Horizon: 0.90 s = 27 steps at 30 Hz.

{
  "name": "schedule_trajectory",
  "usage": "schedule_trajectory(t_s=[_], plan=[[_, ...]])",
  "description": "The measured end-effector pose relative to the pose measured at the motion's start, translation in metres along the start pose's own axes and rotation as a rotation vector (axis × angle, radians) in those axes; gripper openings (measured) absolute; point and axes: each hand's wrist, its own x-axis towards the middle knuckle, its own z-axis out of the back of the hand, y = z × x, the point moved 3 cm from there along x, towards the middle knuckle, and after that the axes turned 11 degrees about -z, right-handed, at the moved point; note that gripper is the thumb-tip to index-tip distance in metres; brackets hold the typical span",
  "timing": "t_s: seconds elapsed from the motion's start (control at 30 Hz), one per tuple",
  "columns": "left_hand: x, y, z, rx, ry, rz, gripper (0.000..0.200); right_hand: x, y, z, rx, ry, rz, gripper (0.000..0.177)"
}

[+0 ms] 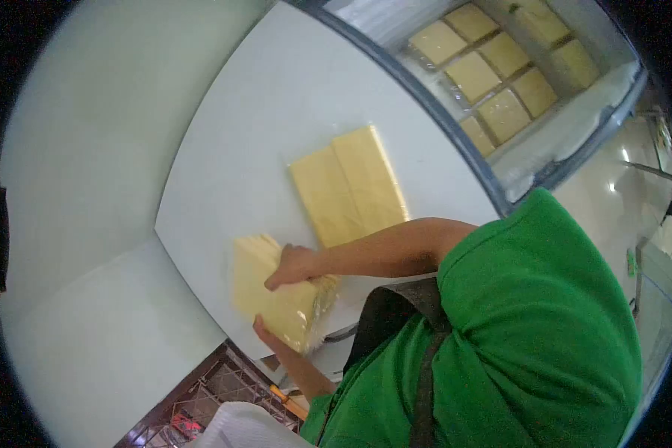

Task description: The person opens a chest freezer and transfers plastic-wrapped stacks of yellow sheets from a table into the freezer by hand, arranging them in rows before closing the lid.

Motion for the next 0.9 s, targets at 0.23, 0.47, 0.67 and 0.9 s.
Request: schedule_trajectory(t_s=[0.23,0.47,0.67,0.9], plan=[[-0.111,-0.011,-0.050,0.083,0.227,-0.064,0.059,-0.103,-0.081,0.038,0.192,0.148,0.134,0.086],[-0.169,0.009,-0.224,0.048,0.383,-0.030,0.058,-0.196,-0.176,0.176,0.450,-0.015,0.269,0.078],[-0.223,0.048,-0.395,0.013,0.480,0.085,0.057,-0.265,-0.247,0.344,0.402,-0.108,0.358,0.086],[-0.269,0.120,-0.589,-0.181,0.490,0.488,0.056,-0.293,-0.319,0.523,0.345,-0.090,0.140,0.089]])
